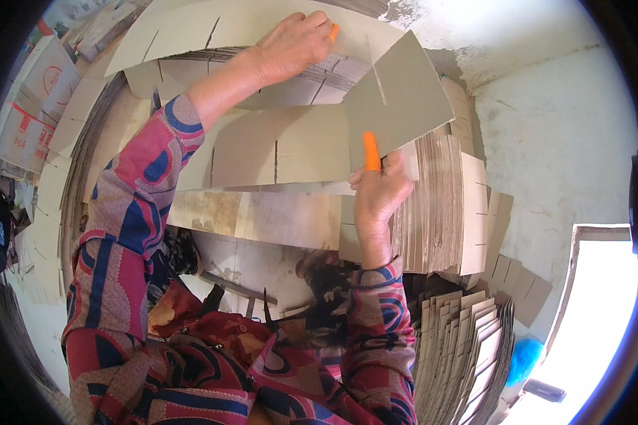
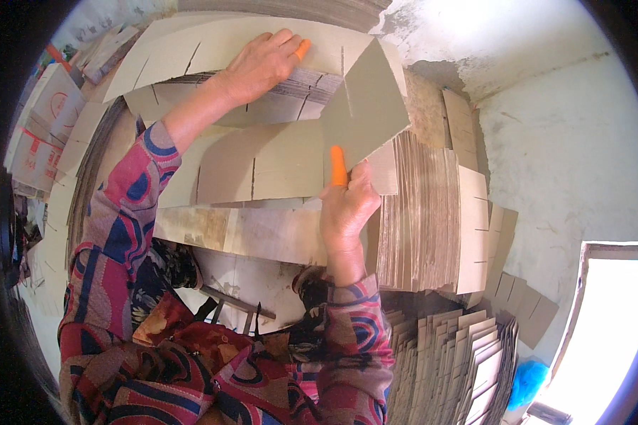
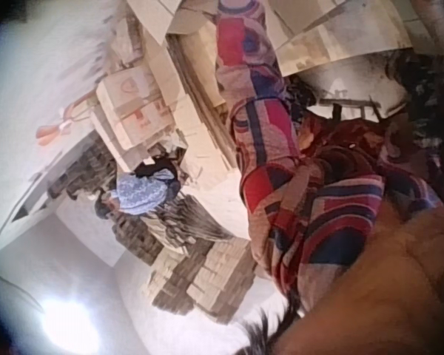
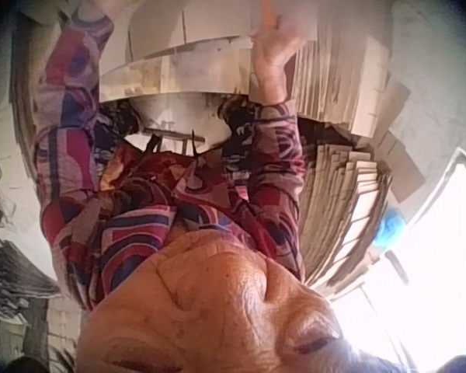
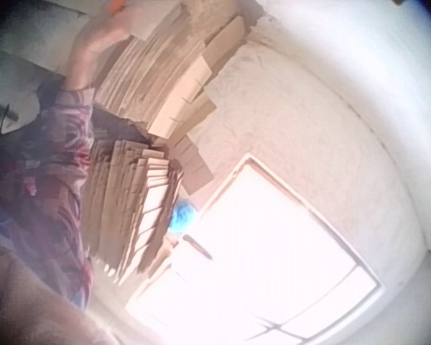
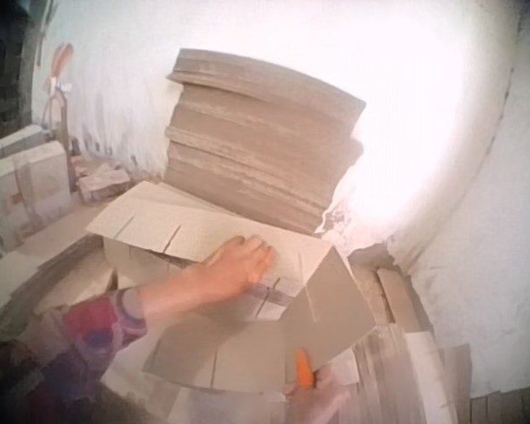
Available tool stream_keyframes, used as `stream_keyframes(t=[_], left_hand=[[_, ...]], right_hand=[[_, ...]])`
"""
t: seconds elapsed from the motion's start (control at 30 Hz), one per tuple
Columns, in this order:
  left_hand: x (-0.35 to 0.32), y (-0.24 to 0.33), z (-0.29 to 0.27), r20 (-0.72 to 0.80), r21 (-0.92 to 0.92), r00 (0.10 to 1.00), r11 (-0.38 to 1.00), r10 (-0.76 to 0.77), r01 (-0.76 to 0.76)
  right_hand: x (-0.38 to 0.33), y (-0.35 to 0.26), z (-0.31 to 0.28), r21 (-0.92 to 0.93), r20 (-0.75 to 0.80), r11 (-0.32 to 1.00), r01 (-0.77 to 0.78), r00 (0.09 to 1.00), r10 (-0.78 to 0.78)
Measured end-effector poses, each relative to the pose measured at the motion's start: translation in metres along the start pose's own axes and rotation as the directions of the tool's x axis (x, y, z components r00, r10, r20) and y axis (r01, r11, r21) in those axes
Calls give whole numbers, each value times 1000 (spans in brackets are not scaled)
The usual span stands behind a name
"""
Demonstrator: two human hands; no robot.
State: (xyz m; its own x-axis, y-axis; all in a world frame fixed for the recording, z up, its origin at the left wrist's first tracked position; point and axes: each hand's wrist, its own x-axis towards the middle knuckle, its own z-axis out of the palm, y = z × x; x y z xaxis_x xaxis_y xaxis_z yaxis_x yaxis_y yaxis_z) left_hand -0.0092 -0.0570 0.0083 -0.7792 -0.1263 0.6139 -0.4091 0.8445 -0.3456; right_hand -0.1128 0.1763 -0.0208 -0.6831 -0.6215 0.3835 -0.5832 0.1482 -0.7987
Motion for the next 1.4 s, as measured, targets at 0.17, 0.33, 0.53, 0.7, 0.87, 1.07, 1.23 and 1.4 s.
stream_keyframes(t=[0.17,0.33,0.53,0.7,0.87,1.07,1.23,1.4], left_hand=[[-7,23,-29,35,-37,998,998,51,-50],[-20,48,-62,91,-150,989,984,116,-101],[-38,57,-125,157,-332,977,939,146,-87],[-49,11,-121,313,-410,950,902,2,133],[-92,-13,-95,342,-547,939,803,-42,235],[-120,-22,-105,700,-410,712,785,-55,464],[-185,-32,-95,528,-406,785,716,-324,568],[-215,-51,-107,424,-398,806,715,-413,575]], right_hand=[[-1,-10,-2,-42,28,999,-34,999,35],[-2,-14,-6,-251,44,967,49,998,-39],[-5,-37,-6,-361,99,898,251,968,-230],[9,-80,-3,-341,375,826,450,870,-319],[42,-49,35,-310,583,819,483,777,-237],[50,-26,61,-416,756,896,151,605,249],[25,-22,22,-398,486,858,323,868,-101],[-3,11,-63,-579,232,728,368,930,-285]])
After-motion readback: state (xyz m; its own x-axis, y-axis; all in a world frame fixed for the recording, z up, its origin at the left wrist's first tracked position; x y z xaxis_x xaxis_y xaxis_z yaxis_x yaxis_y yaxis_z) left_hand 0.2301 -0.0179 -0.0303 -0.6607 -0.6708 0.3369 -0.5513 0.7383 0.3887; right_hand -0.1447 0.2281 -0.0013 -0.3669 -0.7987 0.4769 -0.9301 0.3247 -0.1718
